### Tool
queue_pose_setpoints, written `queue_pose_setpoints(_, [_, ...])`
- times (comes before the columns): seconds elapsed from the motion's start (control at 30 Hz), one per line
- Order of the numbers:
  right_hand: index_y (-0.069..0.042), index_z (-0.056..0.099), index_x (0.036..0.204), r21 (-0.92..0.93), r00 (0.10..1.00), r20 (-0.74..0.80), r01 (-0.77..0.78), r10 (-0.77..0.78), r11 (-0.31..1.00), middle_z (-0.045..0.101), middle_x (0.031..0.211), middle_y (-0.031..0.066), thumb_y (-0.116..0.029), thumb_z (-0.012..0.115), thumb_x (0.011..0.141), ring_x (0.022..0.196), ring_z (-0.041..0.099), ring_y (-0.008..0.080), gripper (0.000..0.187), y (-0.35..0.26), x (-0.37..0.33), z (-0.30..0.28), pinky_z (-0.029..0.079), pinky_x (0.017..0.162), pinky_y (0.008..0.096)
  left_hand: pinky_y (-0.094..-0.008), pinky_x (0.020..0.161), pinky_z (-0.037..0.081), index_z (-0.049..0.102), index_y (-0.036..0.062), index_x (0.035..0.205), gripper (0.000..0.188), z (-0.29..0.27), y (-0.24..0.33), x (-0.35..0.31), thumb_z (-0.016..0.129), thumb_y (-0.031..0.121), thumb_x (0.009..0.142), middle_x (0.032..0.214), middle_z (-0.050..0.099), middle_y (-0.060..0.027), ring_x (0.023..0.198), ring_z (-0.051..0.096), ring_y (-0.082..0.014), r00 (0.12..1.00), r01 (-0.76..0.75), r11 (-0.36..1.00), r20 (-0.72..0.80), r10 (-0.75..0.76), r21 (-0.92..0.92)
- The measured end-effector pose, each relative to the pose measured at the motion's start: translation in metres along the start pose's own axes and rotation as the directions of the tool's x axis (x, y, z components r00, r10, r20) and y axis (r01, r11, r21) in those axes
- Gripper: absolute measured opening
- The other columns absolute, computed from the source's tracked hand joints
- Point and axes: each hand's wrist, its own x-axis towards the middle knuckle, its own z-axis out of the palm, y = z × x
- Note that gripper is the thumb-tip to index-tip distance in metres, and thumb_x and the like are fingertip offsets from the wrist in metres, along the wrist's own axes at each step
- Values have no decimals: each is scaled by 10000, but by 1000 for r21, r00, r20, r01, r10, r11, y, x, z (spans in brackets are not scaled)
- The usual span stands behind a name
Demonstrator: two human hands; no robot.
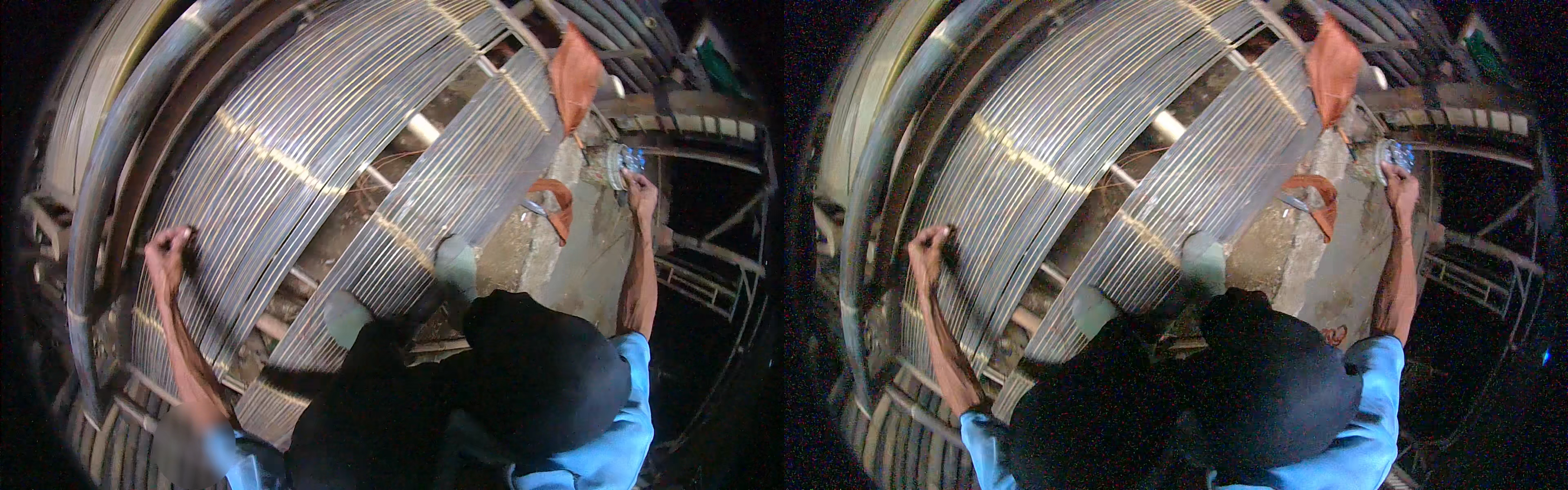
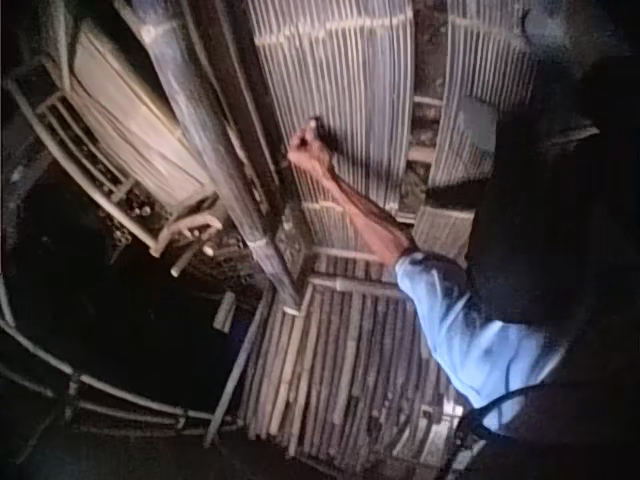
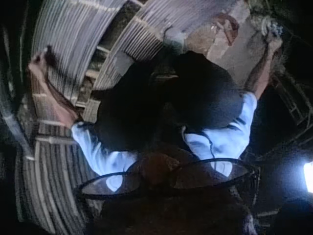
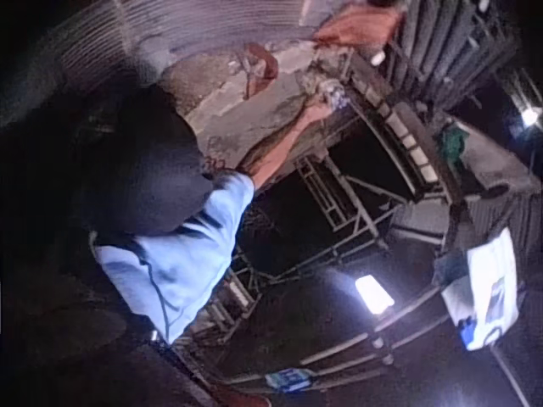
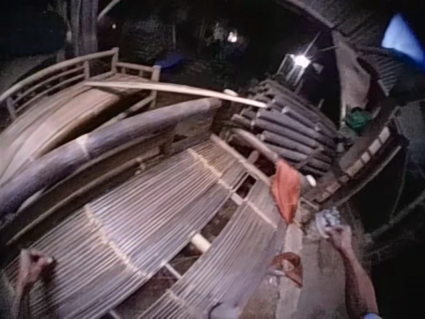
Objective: The person weaves a bamboo mat by threading a long thin strand of bamboo through the existing warp, pulling it tight and positioning it.
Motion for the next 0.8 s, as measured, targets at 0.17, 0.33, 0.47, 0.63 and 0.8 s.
queue_pose_setpoints(0.17, [-25, 751, 1034, -255, 999, -21, 21, -27, 967, 746, 910, 104, -457, 725, 875, 839, 642, 146, 462, 19, 3, -5, 492, 818, 304, -300, 774, 498, 748, -33, 963, 259, -5, 1, -8, 761, 198, 845, 873, 723, -88, 816, 634, -148, 998, 56, 998, 25, -55, -32])
queue_pose_setpoints(0.33, [-22, 762, 988, -116, 998, -39, 50, -55, 992, 715, 795, 86, -417, 738, 880, 724, 626, 142, 410, 55, 14, -23, 495, 707, 315, -281, 804, 491, 753, -3, 975, 196, -60, 5, -38, 763, 155, 861, 875, 718, -39, 823, 617, -112, 990, 117, 993, -86, -115, 22])
queue_pose_setpoints(0.47, [-52, 765, 952, -145, 996, -70, -74, 64, 987, 654, 624, 73, -427, 756, 861, 574, 601, 196, 387, 87, 24, -21, 479, 595, 356, -230, 757, 479, 753, 16, 1000, 199, -115, -3, -62, 762, 178, 885, 879, 709, -19, 812, 607, -77, 935, 173, 963, -274, -226, -205])
queue_pose_setpoints(0.63, [-8, 731, 945, -561, 988, 124, 142, -86, 815, 701, 813, 184, -467, 711, 865, 764, 663, 322, 466, 90, 19, -1, 505, 713, 406, -195, 528, 373, 689, 15, 1110, 289, -152, 9, -74, 712, 239, 929, 809, 663, 22, 638, 559, -51, 836, 30, 678, -353, -420, -735])
queue_pose_setpoints(0.8, [-55, 630, 1215, -641, 897, 305, 442, -320, 628, 677, 1150, 194, -441, 782, 801, 1029, 651, 389, 586, -70, -11, 56, 520, 864, 451, -202, 470, 267, 695, 21, 1037, 205, -73, 100, -51, 680, 205, 947, 675, 521, 59, 545, 379, -29, 953, -38, 833, -270, -135, -552])
